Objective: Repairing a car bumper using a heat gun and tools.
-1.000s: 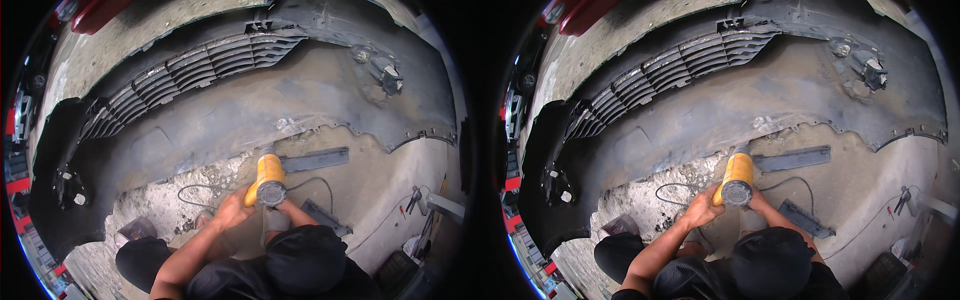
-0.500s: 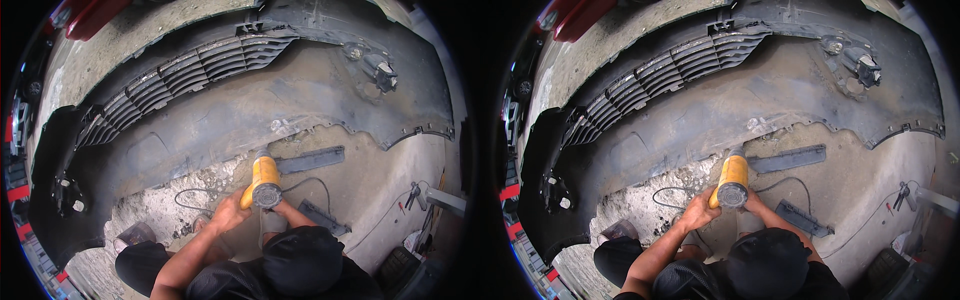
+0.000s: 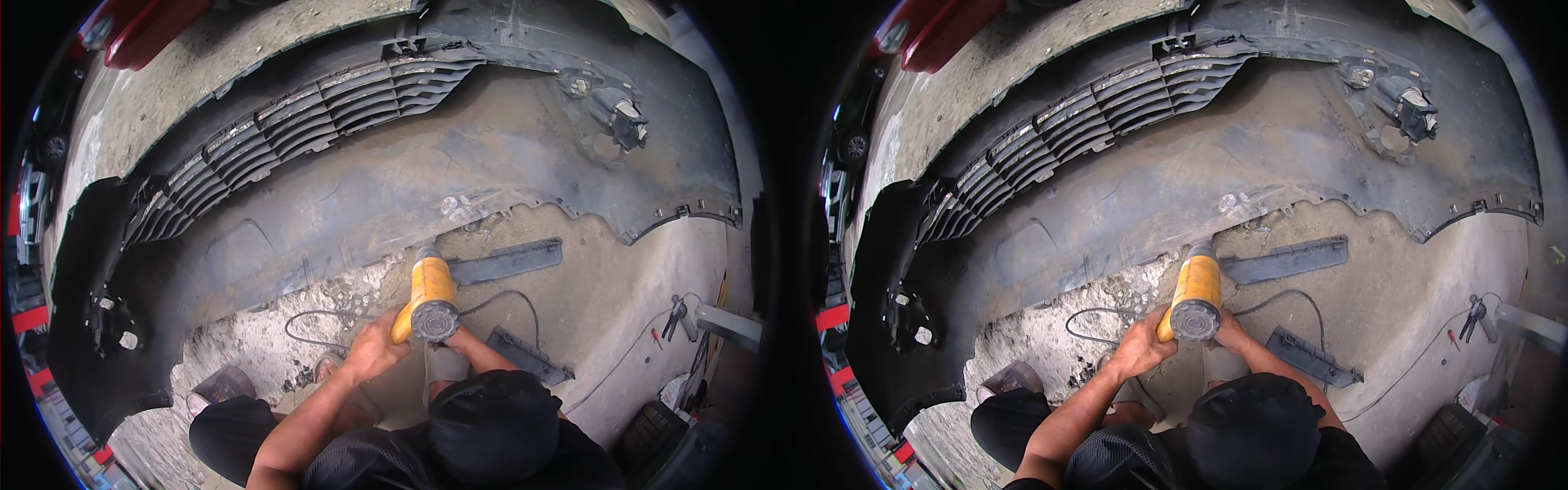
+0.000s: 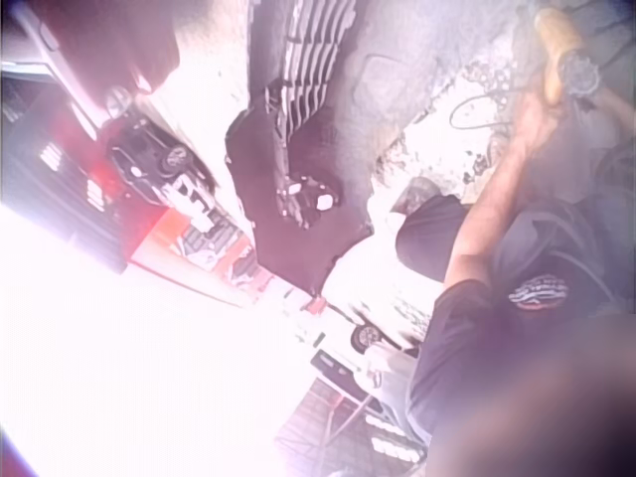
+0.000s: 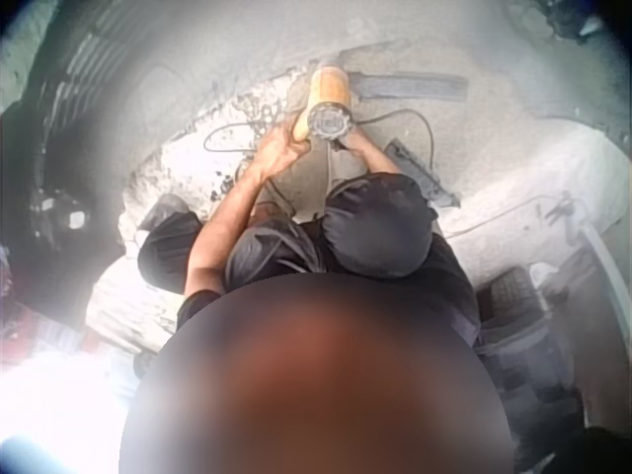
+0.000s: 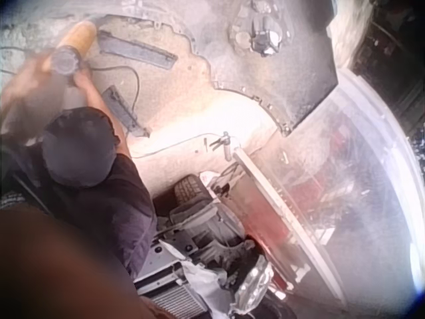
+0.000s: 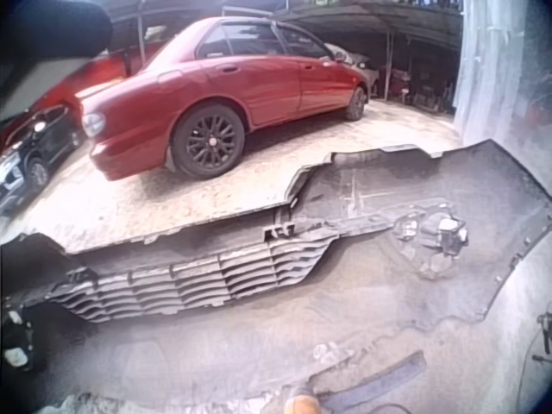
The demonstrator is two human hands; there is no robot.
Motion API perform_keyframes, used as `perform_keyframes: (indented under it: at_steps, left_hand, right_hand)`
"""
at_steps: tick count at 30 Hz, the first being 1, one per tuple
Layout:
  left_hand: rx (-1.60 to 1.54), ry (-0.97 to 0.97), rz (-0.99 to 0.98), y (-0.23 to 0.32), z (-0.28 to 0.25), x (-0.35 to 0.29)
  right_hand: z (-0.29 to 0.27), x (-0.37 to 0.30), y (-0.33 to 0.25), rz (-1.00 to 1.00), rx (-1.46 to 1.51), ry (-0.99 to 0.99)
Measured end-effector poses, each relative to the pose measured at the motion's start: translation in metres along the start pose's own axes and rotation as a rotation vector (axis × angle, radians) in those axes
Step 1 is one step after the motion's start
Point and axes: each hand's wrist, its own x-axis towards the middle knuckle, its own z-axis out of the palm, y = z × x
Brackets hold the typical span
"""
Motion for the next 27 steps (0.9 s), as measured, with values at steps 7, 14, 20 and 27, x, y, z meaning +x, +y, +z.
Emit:
perform_keyframes:
  at_steps: [7, 14, 20, 27]
  left_hand:
    - [-0.007, -0.021, -0.039, 0.0031, -0.0022, -0.0001]
    - [-0.006, -0.028, -0.041, 0.0062, -0.0030, -0.0007]
    - [-0.017, -0.019, -0.034, 0.0048, -0.0015, -0.0006]
    - [-0.029, -0.007, -0.016, 0.0036, -0.0023, -0.0015]
  right_hand:
    - [0.0030, -0.0025, -0.0044, -0.037, 0.011, -0.015]
    - [0.0025, -0.0030, -0.0043, -0.024, 0.009, 0.005]
    - [0.0026, -0.0037, -0.0050, -0.008, 0.001, 0.020]
    - [0.0008, 0.0013, 0.0020, 0.025, 0.024, 0.007]
